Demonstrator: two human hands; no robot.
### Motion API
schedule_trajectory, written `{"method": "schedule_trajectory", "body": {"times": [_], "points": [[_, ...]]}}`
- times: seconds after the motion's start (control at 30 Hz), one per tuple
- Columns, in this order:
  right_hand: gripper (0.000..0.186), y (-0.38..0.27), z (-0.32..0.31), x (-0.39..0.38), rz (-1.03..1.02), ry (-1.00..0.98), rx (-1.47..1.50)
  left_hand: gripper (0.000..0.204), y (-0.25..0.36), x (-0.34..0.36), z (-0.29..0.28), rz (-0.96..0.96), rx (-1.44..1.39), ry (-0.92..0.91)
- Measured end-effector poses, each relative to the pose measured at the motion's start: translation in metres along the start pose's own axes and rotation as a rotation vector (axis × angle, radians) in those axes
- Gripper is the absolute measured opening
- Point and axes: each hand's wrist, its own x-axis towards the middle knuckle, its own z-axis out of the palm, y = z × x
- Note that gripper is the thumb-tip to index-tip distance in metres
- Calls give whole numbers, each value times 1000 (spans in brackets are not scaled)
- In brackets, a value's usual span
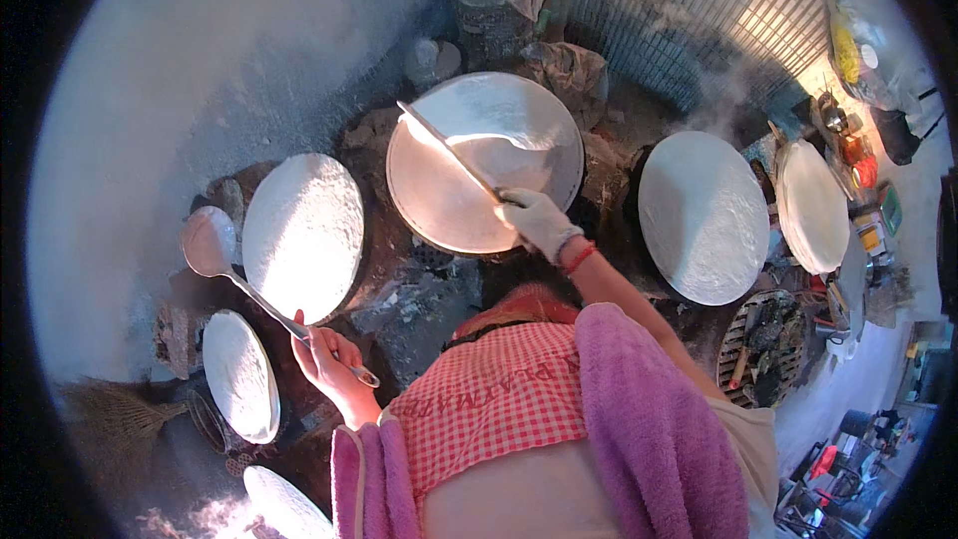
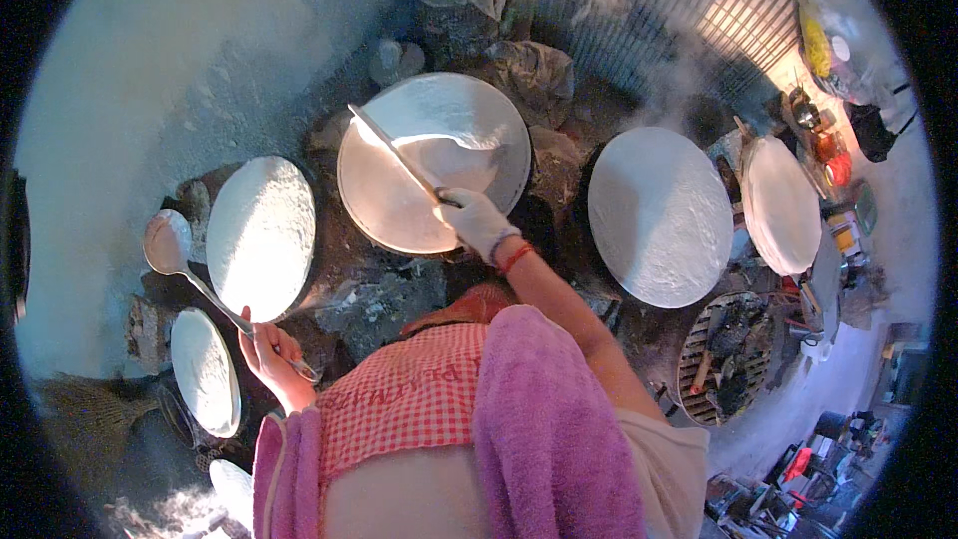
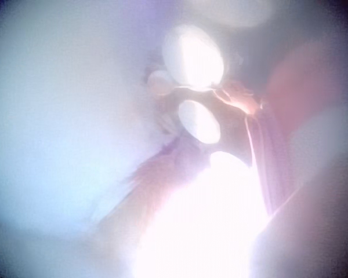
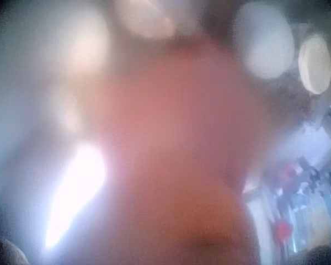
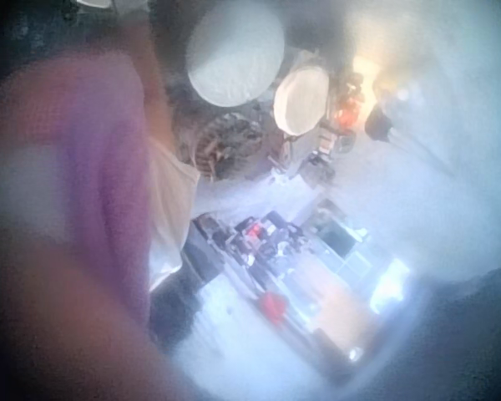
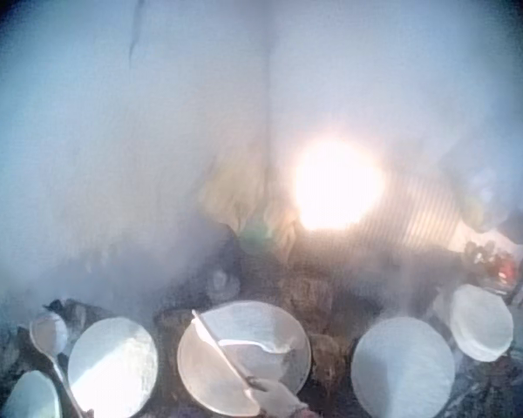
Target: The person prepares thin crepes using several circular hot plates. They pour liquid batter onto a plate using a ladle and spread it thinly with a wooden stick. They then peel the cooked crepes off the plates by hand or using the stick and place them onto a stack.
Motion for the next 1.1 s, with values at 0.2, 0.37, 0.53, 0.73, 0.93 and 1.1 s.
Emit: {"method": "schedule_trajectory", "body": {"times": [0.2,0.37,0.53,0.73,0.93,1.1], "points": [[53,8,-83,42,-17,97,-91,38,-2,-4,5,-51,18,7],[46,-20,-34,44,-139,-183,-472,39,-3,-4,-9,-75,33,40],[42,21,-128,64,-616,124,-627,39,-3,3,-10,-69,5,129],[39,-32,-57,78,-213,-73,-832,41,-6,10,-10,-136,24,95],[40,16,-98,70,-440,125,-484,38,-10,38,-2,-172,37,-12],[39,-12,-48,57,-203,-87,-650,45,-21,56,11,-363,319,-176]]}}
